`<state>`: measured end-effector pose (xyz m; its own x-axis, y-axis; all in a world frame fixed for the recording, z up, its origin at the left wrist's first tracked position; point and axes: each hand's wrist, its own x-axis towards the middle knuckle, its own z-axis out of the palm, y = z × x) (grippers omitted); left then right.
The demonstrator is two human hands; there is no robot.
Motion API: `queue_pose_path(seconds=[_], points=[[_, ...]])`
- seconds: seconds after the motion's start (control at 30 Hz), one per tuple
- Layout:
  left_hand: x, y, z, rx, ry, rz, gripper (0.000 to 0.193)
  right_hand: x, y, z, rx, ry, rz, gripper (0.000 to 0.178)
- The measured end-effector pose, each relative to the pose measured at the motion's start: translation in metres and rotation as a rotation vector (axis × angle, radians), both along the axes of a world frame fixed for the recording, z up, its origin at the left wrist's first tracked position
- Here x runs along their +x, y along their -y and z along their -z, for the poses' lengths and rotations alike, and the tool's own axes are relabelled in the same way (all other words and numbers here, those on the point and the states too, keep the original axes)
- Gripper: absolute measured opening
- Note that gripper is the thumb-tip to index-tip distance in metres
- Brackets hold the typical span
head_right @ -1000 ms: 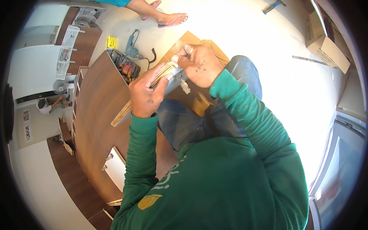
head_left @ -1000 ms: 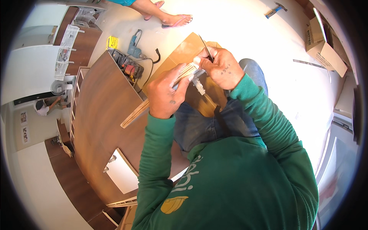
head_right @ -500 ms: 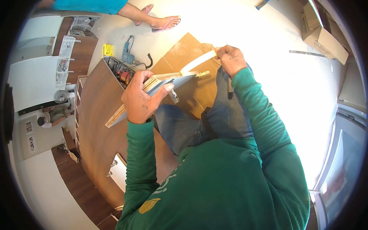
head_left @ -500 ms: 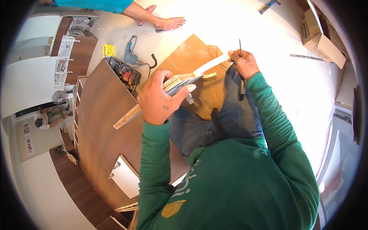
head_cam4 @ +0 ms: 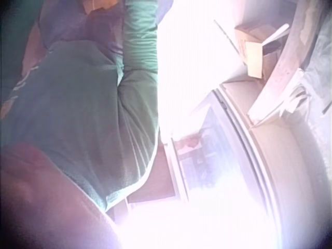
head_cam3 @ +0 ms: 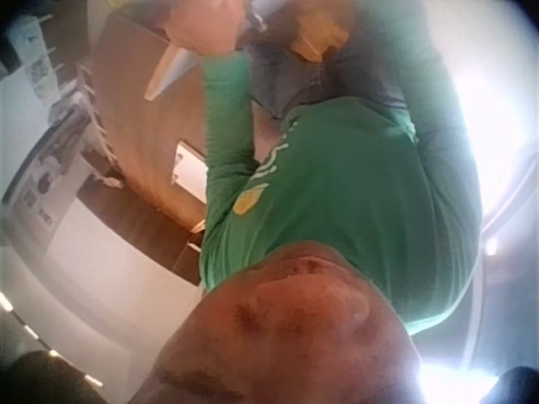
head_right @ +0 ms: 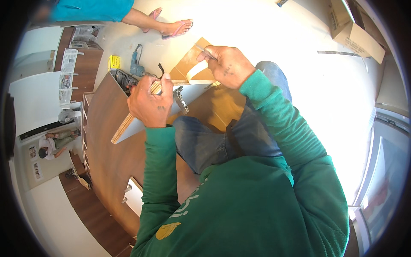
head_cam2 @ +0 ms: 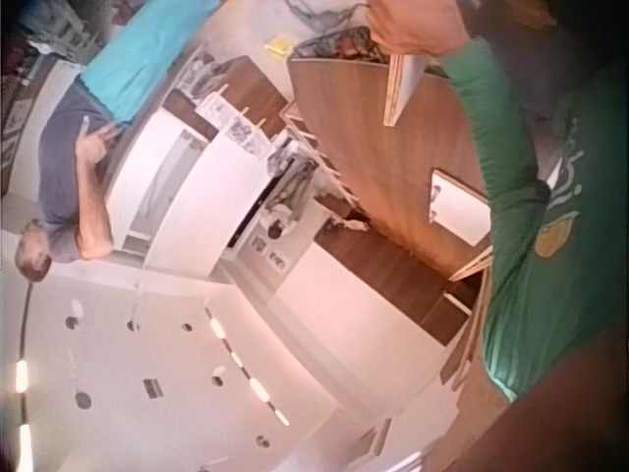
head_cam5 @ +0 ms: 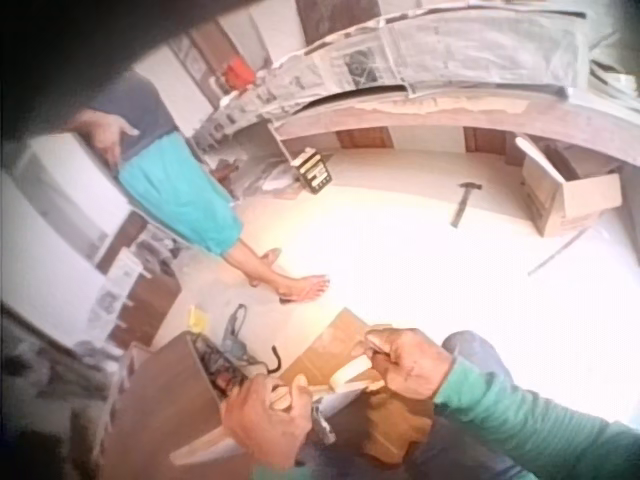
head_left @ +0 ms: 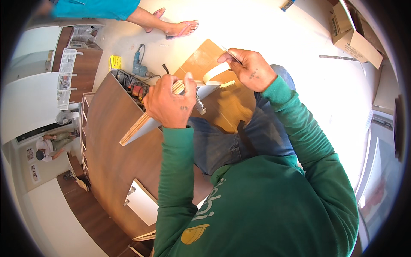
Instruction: The person sits on the floor and uses a utility knife to trim the edges of a white particle board panel. They repeatedly score the edge and snap off thin strips of material to clean up the cut.
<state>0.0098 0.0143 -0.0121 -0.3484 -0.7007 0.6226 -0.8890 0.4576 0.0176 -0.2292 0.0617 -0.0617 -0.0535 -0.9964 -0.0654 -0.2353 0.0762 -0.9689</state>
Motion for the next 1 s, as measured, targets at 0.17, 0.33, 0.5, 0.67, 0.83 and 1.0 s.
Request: queue_pose_path(seconds=[0.17, 0.33, 0.5, 0.67, 0.83, 1.0], points=[[-0.006, 0.01, -0.005, 0.003, 0.063, -0.039, 0.047, -0.003, 0.005, -0.016, -0.093, -0.152, -0.098, 0.027], [-0.005, 0.012, -0.004, -0.013, 0.078, -0.068, 0.05, 0.005, 0.021, -0.041, -0.096, -0.206, -0.232, 0.051], [-0.004, 0.007, -0.002, 0.005, 0.067, -0.059, 0.048, 0.016, 0.044, -0.045, -0.156, -0.174, -0.361, 0.054], [-0.006, 0.004, 0.0, -0.009, 0.026, -0.085, 0.044, -0.002, 0.074, -0.014, -0.099, -0.198, -0.224, 0.036], [-0.008, 0.003, -0.003, 0.0, 0.015, -0.098, 0.04, -0.064, 0.095, 0.041, 0.141, -0.371, -0.227, 0.047], [-0.006, 0.002, -0.002, 0.03, 0.042, -0.079, 0.041, -0.079, 0.109, 0.122, 0.17, -0.511, -0.088, 0.048]])
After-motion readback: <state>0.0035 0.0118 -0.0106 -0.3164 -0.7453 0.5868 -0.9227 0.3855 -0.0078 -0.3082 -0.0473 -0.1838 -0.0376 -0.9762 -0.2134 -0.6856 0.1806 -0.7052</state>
